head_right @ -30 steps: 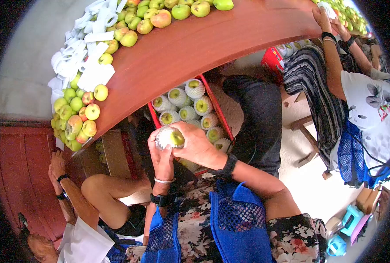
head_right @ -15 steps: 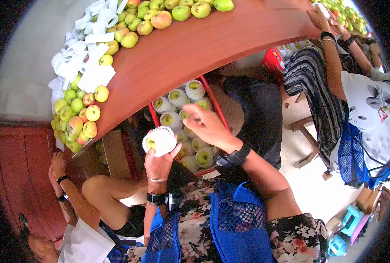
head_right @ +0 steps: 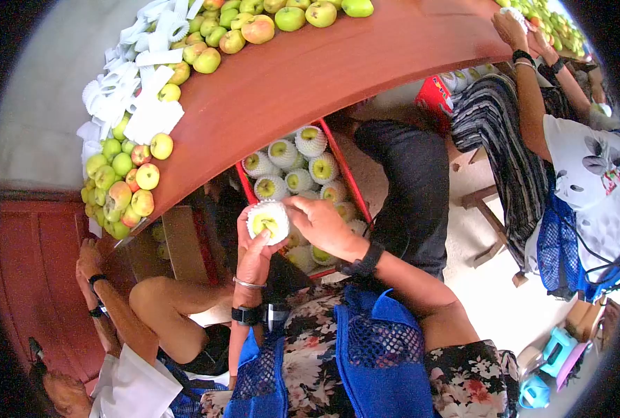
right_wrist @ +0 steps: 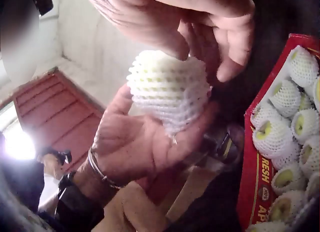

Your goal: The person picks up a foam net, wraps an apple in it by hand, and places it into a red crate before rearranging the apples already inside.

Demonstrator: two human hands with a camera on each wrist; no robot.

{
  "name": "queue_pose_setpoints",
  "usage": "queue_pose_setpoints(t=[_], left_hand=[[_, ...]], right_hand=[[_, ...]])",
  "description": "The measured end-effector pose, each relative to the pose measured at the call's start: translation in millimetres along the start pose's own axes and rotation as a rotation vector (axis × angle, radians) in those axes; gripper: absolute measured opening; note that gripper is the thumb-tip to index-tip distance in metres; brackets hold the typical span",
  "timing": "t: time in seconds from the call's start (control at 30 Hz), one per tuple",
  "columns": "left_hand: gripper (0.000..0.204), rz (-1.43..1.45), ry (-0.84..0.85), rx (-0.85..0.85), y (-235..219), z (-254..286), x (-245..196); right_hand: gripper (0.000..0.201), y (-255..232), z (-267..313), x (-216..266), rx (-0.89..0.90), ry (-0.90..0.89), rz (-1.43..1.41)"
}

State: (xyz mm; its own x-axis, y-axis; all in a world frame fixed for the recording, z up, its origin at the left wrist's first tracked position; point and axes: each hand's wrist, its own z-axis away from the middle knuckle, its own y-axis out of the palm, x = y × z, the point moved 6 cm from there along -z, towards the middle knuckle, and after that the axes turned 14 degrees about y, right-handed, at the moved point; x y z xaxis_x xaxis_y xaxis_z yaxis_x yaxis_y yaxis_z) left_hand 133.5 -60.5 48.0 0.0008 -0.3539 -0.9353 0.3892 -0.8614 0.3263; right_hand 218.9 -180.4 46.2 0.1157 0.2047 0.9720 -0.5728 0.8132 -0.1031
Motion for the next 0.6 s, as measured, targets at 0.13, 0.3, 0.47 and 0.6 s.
queue_pose_setpoints(t=[0.13,0.3,0.47,0.6], left_hand=[[0.066,-0.055,-0.053,0.017,-18,7,22],[0.065,0.035,-0.246,0.055,-67,41,33],[0.067,-0.15,-0.382,0.014,-92,58,40],[0.069,-0.331,-0.41,0.076,-72,25,54]], right_hand=[[0.027,13,11,-1,-0.001,0.048,0.241],[0.042,64,17,-41,0.254,0.057,0.308],[0.071,81,25,-36,0.569,0.21,0.082],[0.078,81,13,-51,0.479,0.044,0.225]])
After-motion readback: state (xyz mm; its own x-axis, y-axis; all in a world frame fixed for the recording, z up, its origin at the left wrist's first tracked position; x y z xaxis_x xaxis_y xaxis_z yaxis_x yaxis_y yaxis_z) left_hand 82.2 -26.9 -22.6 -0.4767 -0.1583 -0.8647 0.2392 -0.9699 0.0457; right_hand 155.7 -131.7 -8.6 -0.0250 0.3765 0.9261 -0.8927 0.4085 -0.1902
